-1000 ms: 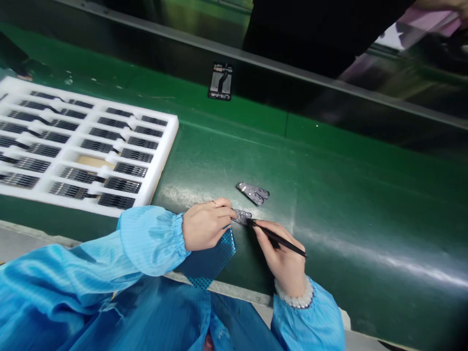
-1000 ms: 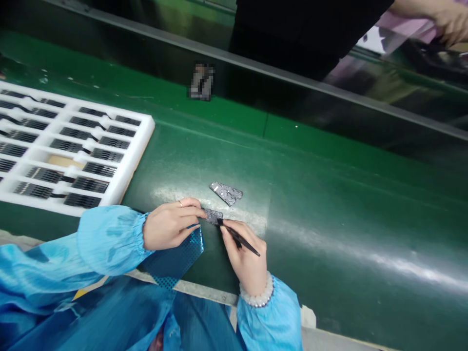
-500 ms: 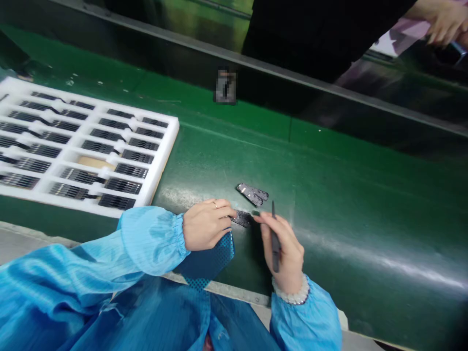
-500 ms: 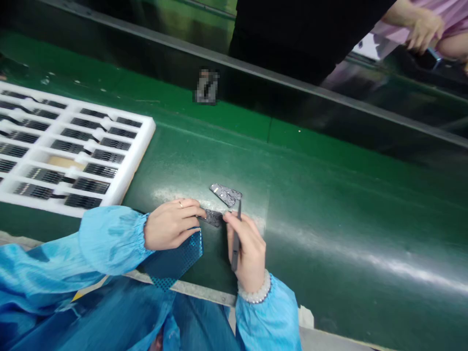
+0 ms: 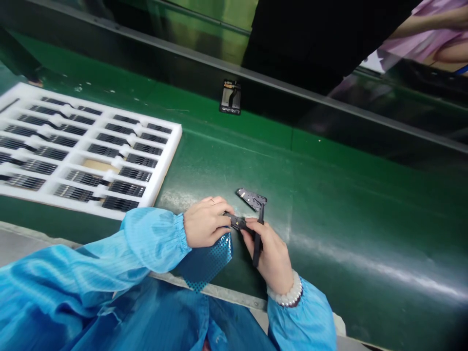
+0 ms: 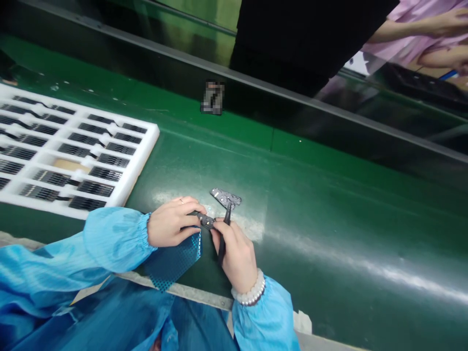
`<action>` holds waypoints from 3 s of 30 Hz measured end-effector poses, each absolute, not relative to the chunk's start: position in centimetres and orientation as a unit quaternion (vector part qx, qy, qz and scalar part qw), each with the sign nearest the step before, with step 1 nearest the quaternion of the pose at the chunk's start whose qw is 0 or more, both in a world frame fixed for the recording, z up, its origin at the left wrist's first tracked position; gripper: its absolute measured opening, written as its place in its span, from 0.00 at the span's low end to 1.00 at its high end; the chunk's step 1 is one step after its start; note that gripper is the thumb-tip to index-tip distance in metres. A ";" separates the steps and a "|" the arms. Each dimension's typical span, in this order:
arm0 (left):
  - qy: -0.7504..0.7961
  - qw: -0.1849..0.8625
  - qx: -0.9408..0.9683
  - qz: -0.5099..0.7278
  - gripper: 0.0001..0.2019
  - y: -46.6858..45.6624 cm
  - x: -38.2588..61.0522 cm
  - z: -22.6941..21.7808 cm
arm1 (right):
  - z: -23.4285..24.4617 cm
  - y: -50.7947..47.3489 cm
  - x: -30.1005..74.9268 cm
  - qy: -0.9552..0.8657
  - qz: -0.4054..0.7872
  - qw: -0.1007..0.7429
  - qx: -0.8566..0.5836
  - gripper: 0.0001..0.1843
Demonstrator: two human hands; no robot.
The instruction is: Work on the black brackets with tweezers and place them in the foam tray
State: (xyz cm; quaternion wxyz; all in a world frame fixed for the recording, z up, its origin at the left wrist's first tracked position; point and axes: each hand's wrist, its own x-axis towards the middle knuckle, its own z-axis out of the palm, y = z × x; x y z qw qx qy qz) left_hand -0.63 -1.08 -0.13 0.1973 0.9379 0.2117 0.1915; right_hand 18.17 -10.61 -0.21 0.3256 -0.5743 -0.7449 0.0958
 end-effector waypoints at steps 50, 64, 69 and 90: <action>0.309 0.614 0.700 0.194 0.13 -1.7 -0.1 1.5 | 1.0 -11.2 17.1 -0.592 0.302 0.430 -0.611 0.10; 0.291 0.534 0.757 0.238 0.09 -1.8 -0.1 1.7 | 0.4 -11.8 17.4 -0.501 0.334 0.600 -0.527 0.15; 0.286 0.502 0.779 0.244 0.10 -1.9 -0.1 1.6 | 1.2 -11.6 17.2 -0.495 0.386 0.578 -0.521 0.13; 0.279 0.492 0.794 0.224 0.14 -2.2 -0.1 1.5 | 1.6 -11.5 17.2 -0.590 0.295 0.517 -0.545 0.14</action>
